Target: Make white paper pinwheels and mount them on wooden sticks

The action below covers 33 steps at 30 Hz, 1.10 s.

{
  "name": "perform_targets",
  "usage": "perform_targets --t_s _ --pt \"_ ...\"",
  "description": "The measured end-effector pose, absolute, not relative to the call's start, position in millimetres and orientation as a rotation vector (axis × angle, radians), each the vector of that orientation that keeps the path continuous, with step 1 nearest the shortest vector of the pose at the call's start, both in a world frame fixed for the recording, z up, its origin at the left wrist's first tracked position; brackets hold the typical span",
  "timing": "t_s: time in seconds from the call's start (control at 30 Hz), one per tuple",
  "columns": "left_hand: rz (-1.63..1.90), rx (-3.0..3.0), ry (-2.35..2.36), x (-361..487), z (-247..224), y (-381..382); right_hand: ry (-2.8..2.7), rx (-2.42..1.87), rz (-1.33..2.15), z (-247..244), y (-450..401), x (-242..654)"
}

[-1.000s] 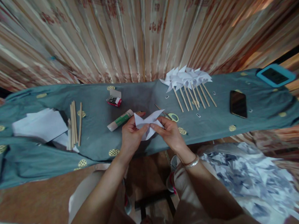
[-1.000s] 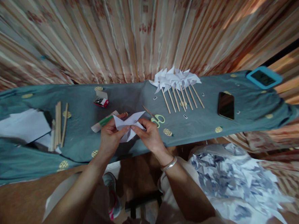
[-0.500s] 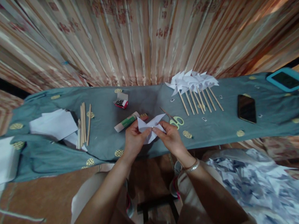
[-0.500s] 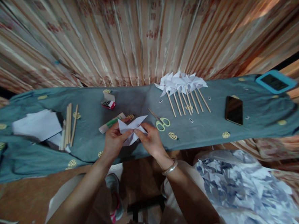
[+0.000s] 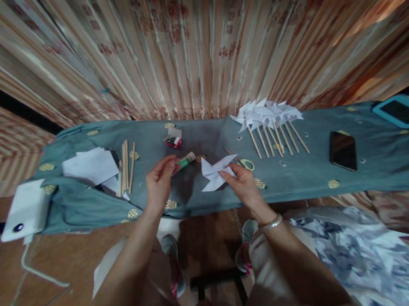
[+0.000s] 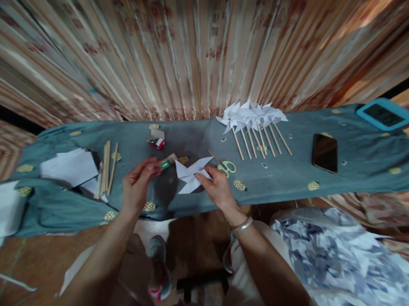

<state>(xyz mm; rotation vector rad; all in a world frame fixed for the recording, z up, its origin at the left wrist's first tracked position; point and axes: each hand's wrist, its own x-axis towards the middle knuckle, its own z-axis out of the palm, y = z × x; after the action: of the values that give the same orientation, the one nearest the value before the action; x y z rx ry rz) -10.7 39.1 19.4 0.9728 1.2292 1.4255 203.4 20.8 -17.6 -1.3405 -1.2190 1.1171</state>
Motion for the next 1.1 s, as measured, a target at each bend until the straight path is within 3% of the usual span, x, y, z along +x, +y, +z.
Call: perform_targets --t_s 0.13,0.37,0.53,0.7,0.8,0.93,1.1 --pt "1.442 1.115 1.462 -51 18 52 -1.222 -1.335 1.098 -18 21 207" --pt "1.077 1.396 2.029 -117 25 62 -1.276 -1.367 1.094 -15 21 206" --pt "0.368 1.598 2.511 -139 27 59 -1.294 -1.364 1.107 -15 21 207" --pt "0.199 1.727 2.474 -146 17 62 -1.3 -1.356 1.089 -15 20 208" --pt "0.349 1.798 2.427 -151 6 64 -1.303 -1.359 1.076 -15 20 208" --pt "1.114 1.793 2.099 -162 -14 69 -1.314 -1.354 1.079 -15 21 209" --pt "1.182 1.744 2.113 -168 -15 74 -1.285 -1.348 1.083 -14 20 209"
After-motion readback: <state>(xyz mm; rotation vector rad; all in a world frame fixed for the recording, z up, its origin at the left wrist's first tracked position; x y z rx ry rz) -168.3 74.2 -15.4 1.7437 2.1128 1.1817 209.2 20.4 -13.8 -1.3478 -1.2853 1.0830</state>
